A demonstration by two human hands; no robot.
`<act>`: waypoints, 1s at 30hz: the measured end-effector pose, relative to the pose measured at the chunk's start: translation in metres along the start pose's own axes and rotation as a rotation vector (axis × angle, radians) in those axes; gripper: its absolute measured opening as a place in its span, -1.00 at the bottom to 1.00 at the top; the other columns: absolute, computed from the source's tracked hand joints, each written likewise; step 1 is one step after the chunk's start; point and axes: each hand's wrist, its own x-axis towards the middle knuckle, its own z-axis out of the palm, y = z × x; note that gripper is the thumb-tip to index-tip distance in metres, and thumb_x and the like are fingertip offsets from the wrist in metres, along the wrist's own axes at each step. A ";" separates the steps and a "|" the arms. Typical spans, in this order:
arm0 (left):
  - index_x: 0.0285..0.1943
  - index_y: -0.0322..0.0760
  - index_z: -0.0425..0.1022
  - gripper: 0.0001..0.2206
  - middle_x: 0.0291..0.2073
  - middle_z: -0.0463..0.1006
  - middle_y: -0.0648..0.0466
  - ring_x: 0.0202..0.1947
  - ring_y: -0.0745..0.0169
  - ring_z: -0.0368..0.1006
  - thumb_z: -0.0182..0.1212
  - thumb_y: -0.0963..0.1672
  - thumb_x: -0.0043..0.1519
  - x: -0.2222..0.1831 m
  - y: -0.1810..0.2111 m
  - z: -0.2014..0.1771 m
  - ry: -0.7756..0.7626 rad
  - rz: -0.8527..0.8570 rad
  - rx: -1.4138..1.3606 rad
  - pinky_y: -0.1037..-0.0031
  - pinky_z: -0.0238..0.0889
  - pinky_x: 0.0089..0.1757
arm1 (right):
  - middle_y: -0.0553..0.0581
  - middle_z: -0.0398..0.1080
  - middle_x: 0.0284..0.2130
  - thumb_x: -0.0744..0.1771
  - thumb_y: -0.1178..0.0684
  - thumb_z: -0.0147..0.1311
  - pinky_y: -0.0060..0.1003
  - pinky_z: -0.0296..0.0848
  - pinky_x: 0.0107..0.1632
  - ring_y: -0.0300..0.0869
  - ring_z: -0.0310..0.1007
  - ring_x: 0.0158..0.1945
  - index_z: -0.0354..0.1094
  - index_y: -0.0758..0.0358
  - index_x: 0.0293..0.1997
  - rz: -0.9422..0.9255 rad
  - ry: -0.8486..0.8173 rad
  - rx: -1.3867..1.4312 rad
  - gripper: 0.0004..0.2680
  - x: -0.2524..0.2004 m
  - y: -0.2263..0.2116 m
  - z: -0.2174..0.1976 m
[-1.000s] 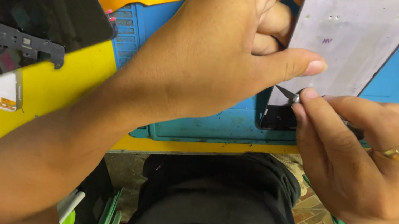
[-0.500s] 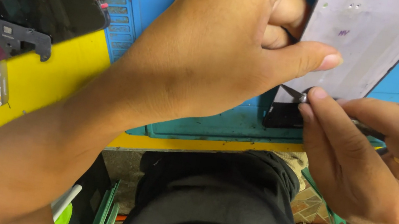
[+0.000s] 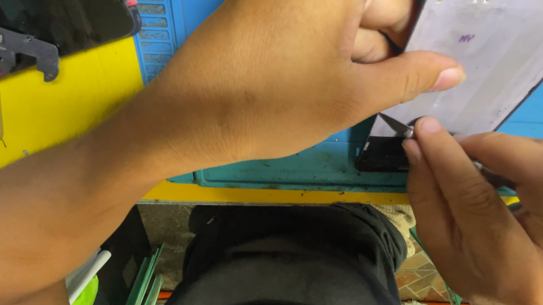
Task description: Cleaning adhesive residue from a mobile phone frame using a scraping tool and a toothbrush.
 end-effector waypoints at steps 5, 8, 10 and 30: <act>-0.52 -0.11 -0.09 -0.28 -0.65 -0.05 0.29 -0.54 0.43 -0.20 0.54 -0.01 0.45 0.000 0.003 -0.001 -0.024 -0.045 -0.021 0.39 -0.34 -0.42 | 0.43 0.40 -0.12 0.45 0.47 0.39 -0.06 0.39 -0.26 0.12 0.38 -0.30 0.60 0.66 0.03 -0.044 -0.024 -0.003 -0.92 0.002 -0.001 -0.002; -0.52 -0.11 -0.06 -0.32 -0.67 -0.05 0.31 -0.56 0.47 -0.20 0.48 0.00 0.46 -0.001 0.005 -0.001 -0.066 -0.111 -0.030 0.40 -0.33 -0.44 | 0.47 0.43 -0.15 0.42 0.50 0.40 -0.07 0.44 -0.27 0.14 0.46 -0.32 0.60 0.70 -0.02 -0.132 -0.031 -0.031 -0.92 -0.004 0.002 -0.001; -0.51 -0.10 -0.05 -0.34 -0.68 -0.03 0.31 -0.56 0.48 -0.18 0.47 0.01 0.45 -0.001 0.004 0.000 -0.063 -0.111 -0.016 0.40 -0.29 -0.43 | 0.32 0.40 -0.22 0.41 0.44 0.32 -0.04 0.42 -0.33 0.09 0.33 -0.43 0.61 0.58 -0.01 -0.152 -0.033 -0.050 -0.92 -0.006 0.001 0.000; -0.27 -0.25 0.44 -0.91 -0.27 0.71 0.26 -0.18 0.56 0.71 0.22 -0.15 0.26 -0.008 0.006 0.007 0.028 0.159 -0.376 0.77 0.54 -0.22 | 0.15 0.40 -0.28 0.41 0.28 0.31 -0.17 0.13 -0.49 -0.09 0.24 -0.53 0.58 0.37 -0.04 -0.351 -0.154 -0.194 -0.93 -0.001 0.005 -0.017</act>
